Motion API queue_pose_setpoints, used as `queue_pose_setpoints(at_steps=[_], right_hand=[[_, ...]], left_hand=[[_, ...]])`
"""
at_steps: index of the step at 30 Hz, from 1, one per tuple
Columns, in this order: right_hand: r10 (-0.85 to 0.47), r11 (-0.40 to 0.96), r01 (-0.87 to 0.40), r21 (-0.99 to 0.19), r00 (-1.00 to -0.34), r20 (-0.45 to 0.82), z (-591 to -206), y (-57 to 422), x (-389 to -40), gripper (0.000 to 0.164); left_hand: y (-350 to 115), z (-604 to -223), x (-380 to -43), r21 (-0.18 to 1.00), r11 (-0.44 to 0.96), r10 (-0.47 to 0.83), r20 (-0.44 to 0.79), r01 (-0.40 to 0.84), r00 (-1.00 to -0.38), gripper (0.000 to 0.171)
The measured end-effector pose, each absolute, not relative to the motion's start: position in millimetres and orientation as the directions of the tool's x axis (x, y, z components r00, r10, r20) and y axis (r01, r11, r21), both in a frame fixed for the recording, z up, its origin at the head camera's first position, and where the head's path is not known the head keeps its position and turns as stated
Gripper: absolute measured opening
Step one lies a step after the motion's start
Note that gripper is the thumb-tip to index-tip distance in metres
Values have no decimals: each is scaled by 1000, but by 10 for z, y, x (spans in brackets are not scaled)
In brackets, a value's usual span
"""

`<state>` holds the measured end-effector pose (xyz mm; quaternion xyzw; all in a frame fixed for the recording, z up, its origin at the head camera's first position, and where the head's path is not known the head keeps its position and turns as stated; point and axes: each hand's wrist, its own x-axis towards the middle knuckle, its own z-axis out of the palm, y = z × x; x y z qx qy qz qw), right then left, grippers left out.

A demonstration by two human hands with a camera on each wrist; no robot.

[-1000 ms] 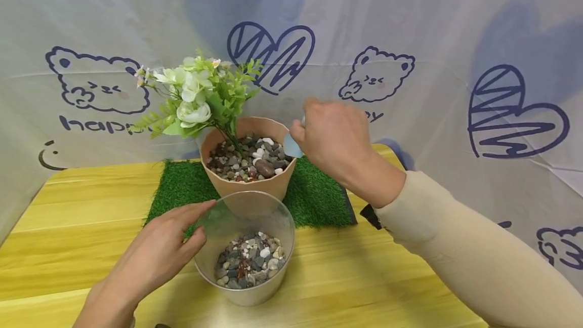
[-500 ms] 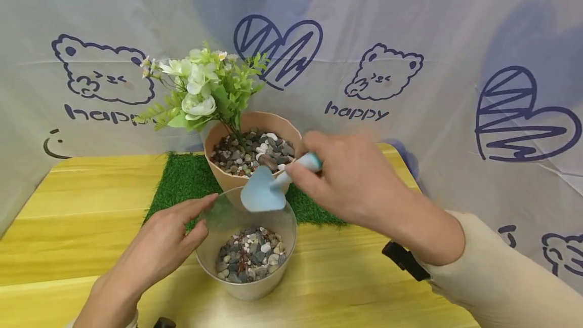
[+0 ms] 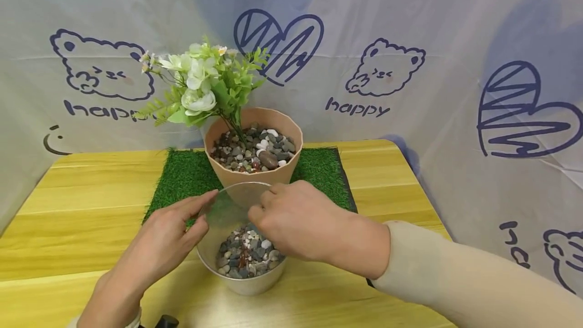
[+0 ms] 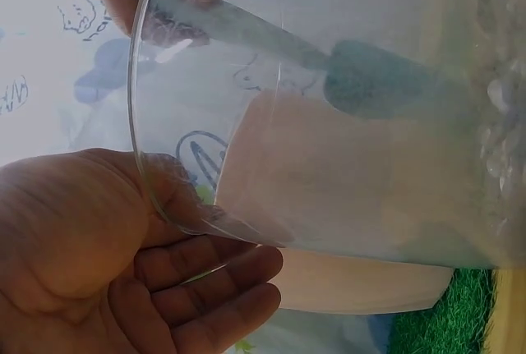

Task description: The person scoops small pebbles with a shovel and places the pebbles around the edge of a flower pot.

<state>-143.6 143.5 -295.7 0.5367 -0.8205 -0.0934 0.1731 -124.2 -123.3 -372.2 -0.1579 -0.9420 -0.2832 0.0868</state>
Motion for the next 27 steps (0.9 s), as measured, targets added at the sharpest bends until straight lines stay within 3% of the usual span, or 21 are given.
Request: queue_pose_setpoints(at_steps=[9,27], right_hand=[[-930,364,-864,349,-320,178,-3058,1395,-1464,13],[-842,492,-847,199,-522,-139,-2914,1249,-1655,9]], left_hand=[[-1233,-3748,-1233,520,777,243,272,355,-931,49],[-1176,-3739,-1224,535,797,175,238,280,-955,50]])
